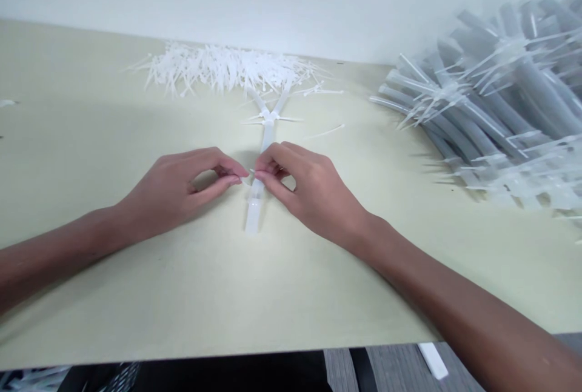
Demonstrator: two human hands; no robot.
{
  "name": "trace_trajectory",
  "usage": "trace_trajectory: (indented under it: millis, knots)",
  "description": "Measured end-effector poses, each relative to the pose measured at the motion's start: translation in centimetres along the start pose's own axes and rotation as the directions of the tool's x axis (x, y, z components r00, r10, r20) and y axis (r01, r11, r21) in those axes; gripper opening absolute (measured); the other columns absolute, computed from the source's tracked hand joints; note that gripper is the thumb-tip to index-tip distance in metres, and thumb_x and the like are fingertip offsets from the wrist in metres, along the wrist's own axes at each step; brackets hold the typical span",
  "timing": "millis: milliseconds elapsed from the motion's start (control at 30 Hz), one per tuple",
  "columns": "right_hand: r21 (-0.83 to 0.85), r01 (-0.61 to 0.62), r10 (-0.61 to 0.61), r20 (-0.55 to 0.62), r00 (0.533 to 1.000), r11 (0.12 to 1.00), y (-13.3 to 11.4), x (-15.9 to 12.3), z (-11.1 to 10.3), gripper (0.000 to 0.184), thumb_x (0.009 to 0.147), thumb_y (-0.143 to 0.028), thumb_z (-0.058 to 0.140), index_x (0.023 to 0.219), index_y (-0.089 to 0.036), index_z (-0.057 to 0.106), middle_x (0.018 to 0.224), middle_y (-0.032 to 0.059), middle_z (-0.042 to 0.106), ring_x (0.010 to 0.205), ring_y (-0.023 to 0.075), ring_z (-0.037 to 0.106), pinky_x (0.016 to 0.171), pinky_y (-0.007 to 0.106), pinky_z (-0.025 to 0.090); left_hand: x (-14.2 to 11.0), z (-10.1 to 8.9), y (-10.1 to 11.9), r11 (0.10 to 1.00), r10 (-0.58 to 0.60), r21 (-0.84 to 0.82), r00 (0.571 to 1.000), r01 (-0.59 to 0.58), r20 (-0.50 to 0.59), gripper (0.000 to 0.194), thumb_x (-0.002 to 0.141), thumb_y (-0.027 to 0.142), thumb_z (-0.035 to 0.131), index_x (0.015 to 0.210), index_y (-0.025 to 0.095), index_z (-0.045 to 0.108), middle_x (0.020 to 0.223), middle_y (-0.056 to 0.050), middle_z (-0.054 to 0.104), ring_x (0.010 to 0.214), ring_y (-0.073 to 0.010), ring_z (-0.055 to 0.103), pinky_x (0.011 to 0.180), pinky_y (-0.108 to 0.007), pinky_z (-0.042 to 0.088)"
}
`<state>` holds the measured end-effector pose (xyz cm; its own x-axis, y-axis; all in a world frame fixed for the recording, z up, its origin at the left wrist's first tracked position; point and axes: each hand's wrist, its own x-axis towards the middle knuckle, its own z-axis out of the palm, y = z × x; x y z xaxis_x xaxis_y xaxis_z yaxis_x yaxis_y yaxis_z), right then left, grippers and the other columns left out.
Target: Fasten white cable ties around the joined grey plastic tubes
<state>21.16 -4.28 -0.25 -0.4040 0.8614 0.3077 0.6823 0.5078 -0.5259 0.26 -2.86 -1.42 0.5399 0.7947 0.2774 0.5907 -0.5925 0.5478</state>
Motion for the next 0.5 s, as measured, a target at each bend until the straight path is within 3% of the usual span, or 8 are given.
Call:
trace_trajectory:
  millis: [500]
  knots:
    - [0.055, 0.048, -0.049, 0.027, 0.998, 0.997, -0.20, 0.04, 0.30, 0.011, 0.088, -0.023, 0.050, 0.090, -0.019, 0.061, 0.089, 0.0028, 0.063, 0.078, 0.0123, 0.061, 0.068, 0.025, 0.052, -0.07, 0.00, 0.07, 1.000, -0.026, -0.014, 1.000, 0.026, -0.007, 0.012, 0.088, 0.025, 0.049, 0.094, 0.024, 0.060, 0.088, 0.004, 0.064, 0.077, -0.0087, 0.058, 0.067, -0.019, 0.044]
